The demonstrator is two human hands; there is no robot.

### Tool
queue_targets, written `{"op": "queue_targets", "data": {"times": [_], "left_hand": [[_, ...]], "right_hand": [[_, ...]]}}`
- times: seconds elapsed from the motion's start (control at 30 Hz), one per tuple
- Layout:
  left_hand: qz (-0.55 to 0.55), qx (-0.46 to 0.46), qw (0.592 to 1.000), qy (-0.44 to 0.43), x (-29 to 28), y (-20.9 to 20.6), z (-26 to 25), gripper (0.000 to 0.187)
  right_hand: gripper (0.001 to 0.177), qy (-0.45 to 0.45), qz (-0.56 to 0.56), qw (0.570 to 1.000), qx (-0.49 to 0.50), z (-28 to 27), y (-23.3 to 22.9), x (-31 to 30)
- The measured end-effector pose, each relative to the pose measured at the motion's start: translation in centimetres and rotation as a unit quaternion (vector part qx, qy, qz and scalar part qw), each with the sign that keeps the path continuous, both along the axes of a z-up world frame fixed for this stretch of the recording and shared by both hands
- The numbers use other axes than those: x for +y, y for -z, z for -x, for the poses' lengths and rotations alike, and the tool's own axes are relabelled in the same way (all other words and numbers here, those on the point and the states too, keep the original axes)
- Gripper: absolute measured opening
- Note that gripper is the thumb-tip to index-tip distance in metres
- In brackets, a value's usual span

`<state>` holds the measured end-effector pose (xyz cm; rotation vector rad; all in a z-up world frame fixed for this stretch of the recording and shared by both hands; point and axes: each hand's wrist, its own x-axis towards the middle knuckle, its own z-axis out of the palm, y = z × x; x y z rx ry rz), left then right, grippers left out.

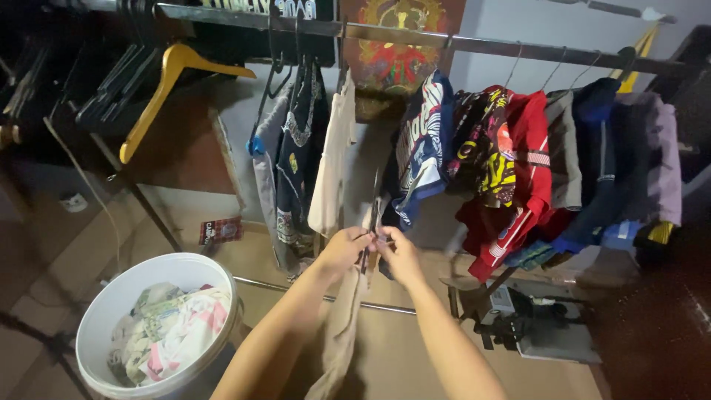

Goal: The person takes wet clothes from a bucket, places each item on a hanger, and hangs them on a metal drying rack. The person handles several garments one at a time, including a beige top, a patterned top, and a floral dress, arranging them on the rack.

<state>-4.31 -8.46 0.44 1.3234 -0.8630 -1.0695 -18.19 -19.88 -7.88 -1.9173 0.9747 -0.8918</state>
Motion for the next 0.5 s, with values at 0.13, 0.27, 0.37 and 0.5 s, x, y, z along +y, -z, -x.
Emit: {"op": "queue_targets", "data": {"times": [0.13, 0.27, 0.37, 0.5], "left_hand": [[-0.007, -0.042, 0.999, -0.017, -1.9, -2.9, 0.3, 0.019], [0.031, -0.047, 0.998, -0.022, -7.8, -2.1, -2.0, 0.026], [0.050, -0.065, 0.996, -0.020, -10.7, -3.1, -2.8, 0.022], [0.075, -0.139, 0.986, -0.052, -12.4, -5.8, -3.1, 0.032]], "right_hand": [[0.032, 0.029, 0.003, 0.997, -0.070, -0.2, -4.1, 3.9], [0.056, 0.008, 0.016, 0.992, -0.126, -0.6, -7.6, 4.9], [0.066, 0.029, 0.051, 0.995, -0.075, -1.4, -10.5, 4.6], [0.064, 0.089, 0.084, 0.991, -0.044, -2.7, -13.4, 3.3]]}}
